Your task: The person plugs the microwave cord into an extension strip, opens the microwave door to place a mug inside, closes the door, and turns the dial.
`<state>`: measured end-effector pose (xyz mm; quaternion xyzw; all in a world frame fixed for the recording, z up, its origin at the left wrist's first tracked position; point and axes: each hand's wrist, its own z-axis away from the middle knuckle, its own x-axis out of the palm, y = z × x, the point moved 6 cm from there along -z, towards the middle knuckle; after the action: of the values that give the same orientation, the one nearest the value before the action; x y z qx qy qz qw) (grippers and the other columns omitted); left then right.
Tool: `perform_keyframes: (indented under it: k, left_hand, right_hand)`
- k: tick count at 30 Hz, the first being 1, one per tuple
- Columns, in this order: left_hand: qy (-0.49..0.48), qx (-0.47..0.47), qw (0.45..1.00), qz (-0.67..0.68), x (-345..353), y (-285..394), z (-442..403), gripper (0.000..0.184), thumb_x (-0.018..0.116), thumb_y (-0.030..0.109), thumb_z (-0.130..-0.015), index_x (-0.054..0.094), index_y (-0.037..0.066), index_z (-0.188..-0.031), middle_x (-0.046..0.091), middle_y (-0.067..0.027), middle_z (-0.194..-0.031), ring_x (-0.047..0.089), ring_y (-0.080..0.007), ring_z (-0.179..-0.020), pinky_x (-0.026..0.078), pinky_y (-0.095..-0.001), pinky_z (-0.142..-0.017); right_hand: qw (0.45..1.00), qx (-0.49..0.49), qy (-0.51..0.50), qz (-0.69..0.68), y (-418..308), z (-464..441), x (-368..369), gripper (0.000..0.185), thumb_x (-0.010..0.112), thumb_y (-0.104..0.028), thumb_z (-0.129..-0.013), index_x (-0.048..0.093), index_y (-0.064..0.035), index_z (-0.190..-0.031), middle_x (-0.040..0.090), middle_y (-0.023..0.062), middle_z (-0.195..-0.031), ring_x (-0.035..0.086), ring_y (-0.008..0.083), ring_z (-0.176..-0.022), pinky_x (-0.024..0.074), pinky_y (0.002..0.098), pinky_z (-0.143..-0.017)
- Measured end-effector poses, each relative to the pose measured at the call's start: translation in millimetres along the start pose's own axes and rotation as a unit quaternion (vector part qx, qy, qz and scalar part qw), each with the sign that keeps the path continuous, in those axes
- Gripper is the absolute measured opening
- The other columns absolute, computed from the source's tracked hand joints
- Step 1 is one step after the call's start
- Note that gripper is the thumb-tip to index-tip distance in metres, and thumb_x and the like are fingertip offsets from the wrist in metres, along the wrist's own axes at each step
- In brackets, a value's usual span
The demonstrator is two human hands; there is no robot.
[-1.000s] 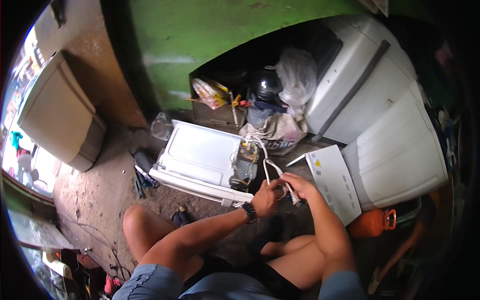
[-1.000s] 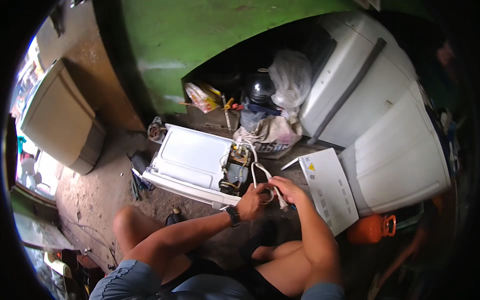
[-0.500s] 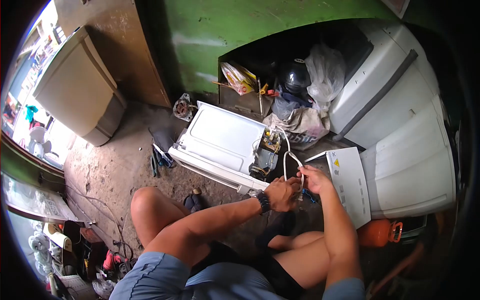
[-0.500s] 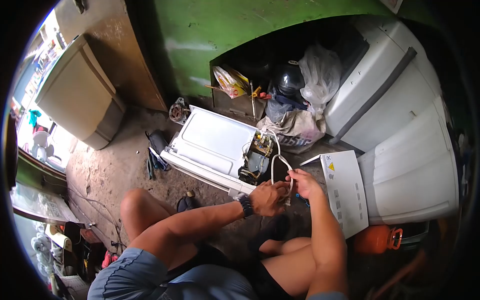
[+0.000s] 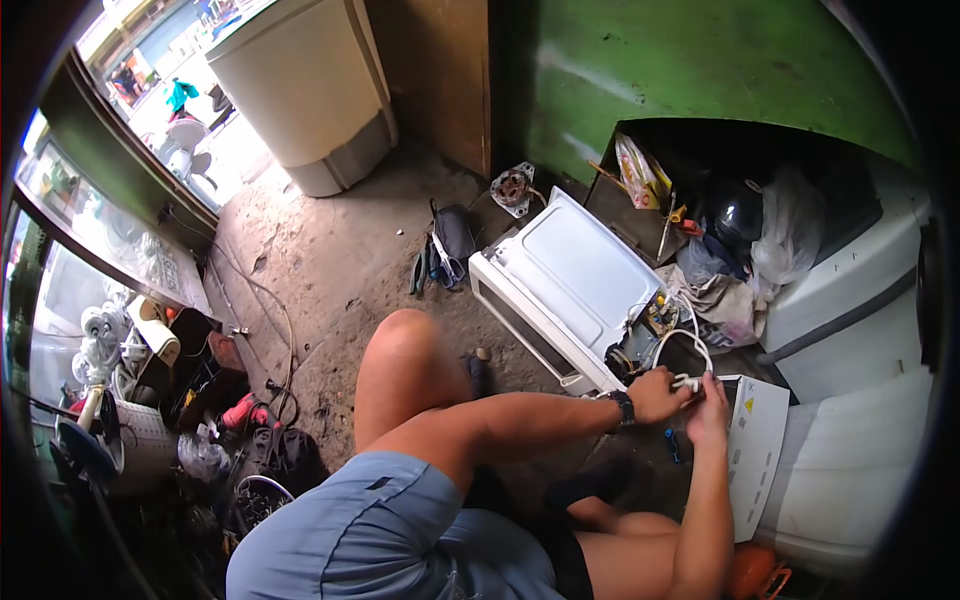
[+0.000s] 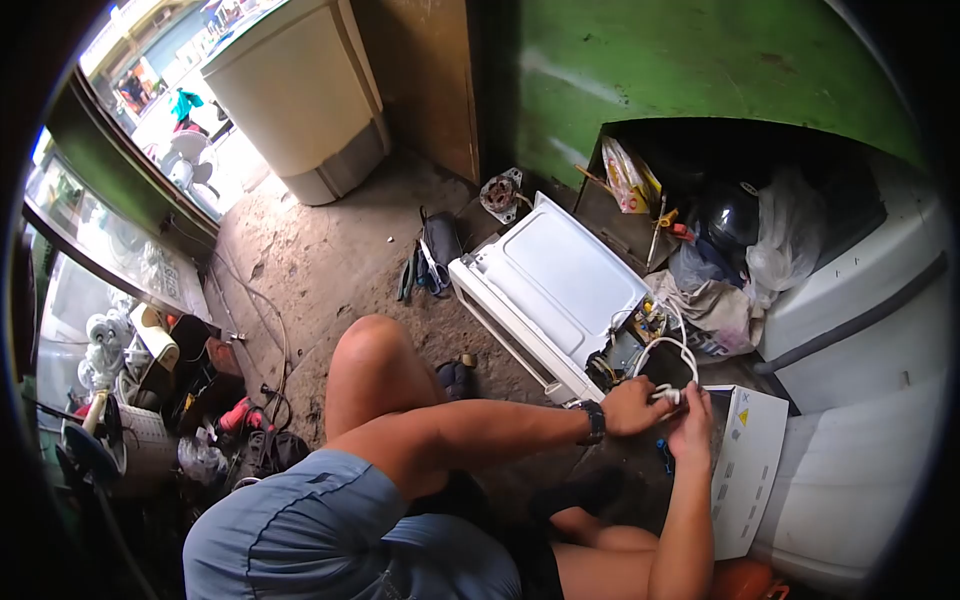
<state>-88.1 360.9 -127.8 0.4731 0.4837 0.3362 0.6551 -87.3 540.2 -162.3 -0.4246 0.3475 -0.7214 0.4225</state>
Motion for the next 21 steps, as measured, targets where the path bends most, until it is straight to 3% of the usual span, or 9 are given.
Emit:
perform_keyframes:
  k: [2,4,7,10,12,15,17,20,21]
  left_hand:
    - [-0.018,-0.086,0.996,0.028,7,-27,-10,0.069,0.048,0.061,-0.089,0.072,-0.002,-0.08,0.069,-0.0221,-0.075,0.069,-0.0382,-0.077,0.054,-0.0456,-0.073]
    - [-0.054,-0.122,0.99,0.039,8,-31,-13,0.069,0.048,0.062,-0.088,0.072,-0.002,-0.079,0.069,-0.0225,-0.076,0.069,-0.0383,-0.077,0.054,-0.0457,-0.073]
    - [-0.099,-0.172,0.979,0.044,8,-37,-7,0.069,0.048,0.062,-0.089,0.072,-0.002,-0.076,0.07,-0.0234,-0.079,0.069,-0.039,-0.077,0.054,-0.0457,-0.071]
    - [-0.103,-0.019,0.982,-0.159,7,-20,-5,0.063,0.056,0.058,-0.087,0.071,-0.002,-0.074,0.068,-0.0244,-0.076,0.069,-0.0397,-0.073,0.055,-0.046,-0.067]
    - [-0.162,0.12,0.934,-0.296,5,-10,1,0.056,0.055,0.051,-0.09,0.07,0.0,-0.072,0.067,-0.0219,-0.072,0.068,-0.0391,-0.07,0.054,-0.0488,-0.064]
    - [-0.095,0.255,0.904,-0.33,9,-21,3,0.042,0.058,0.043,-0.088,0.07,0.004,-0.079,0.066,-0.0162,-0.096,0.06,-0.034,-0.097,0.047,-0.046,-0.087]
    - [-0.118,0.311,0.868,-0.368,-4,-17,2,0.032,0.057,0.034,-0.085,0.07,0.006,-0.08,0.063,-0.0129,-0.102,0.054,-0.0303,-0.102,0.042,-0.0436,-0.093]
    - [-0.046,0.358,0.853,-0.377,-31,-24,-13,0.023,0.057,0.025,-0.082,0.068,0.007,-0.075,0.061,-0.0088,-0.103,0.051,-0.026,-0.1,0.039,-0.0417,-0.093]
    - [-0.02,0.382,0.842,-0.379,-42,-19,-13,0.022,0.056,0.023,-0.083,0.068,0.007,-0.074,0.06,-0.0088,-0.105,0.05,-0.0262,-0.101,0.038,-0.0411,-0.093]
  right_hand:
    - [1.0,-0.015,0.019,-0.02,-16,14,13,0.016,0.064,-0.027,-0.095,0.059,-0.0127,-0.1,0.058,0.0006,-0.085,0.056,0.0135,-0.078,0.0465,0.0287,-0.07]
    - [0.998,-0.031,-0.018,-0.043,-20,12,9,0.022,0.061,-0.03,-0.097,0.061,-0.0118,-0.11,0.058,0.0005,-0.09,0.055,0.0121,-0.083,0.0454,0.0279,-0.071]
    - [0.997,-0.035,-0.049,-0.054,-23,12,6,0.024,0.059,-0.022,-0.097,0.059,-0.0097,-0.118,0.06,0.0006,-0.097,0.057,0.0128,-0.085,0.0473,0.0299,-0.075]
    - [0.996,-0.086,-0.006,-0.004,-29,16,12,0.026,0.06,-0.014,-0.095,0.058,-0.0086,-0.12,0.063,0.0013,-0.106,0.06,0.0145,-0.091,0.0479,0.0288,-0.074]
    - [0.994,-0.1,0.019,-0.051,-41,-3,-19,0.027,0.062,-0.021,-0.094,0.06,-0.0106,-0.12,0.061,-0.0003,-0.089,0.058,0.0123,-0.078,0.0489,0.0295,-0.064]
    - [0.989,-0.129,0.029,-0.068,-77,0,-38,0.023,0.06,-0.025,-0.097,0.064,-0.0096,-0.114,0.061,0.0001,-0.088,0.058,0.0127,-0.078,0.0491,0.0291,-0.072]
    - [0.98,-0.154,0.081,-0.101,-89,3,-51,0.022,0.062,-0.019,-0.096,0.064,-0.0059,-0.113,0.061,0.0019,-0.088,0.056,0.0124,-0.077,0.0487,0.0284,-0.073]
    - [0.971,-0.216,0.075,-0.068,-125,17,-61,0.027,0.061,-0.013,-0.095,0.06,-0.0037,-0.121,0.06,0.0029,-0.089,0.055,0.0113,-0.076,0.047,0.0263,-0.072]
    - [0.966,-0.25,0.052,0.037,-142,29,-50,0.028,0.059,-0.008,-0.095,0.058,-0.0024,-0.123,0.059,0.0033,-0.09,0.053,0.0105,-0.074,0.0457,0.0249,-0.07]
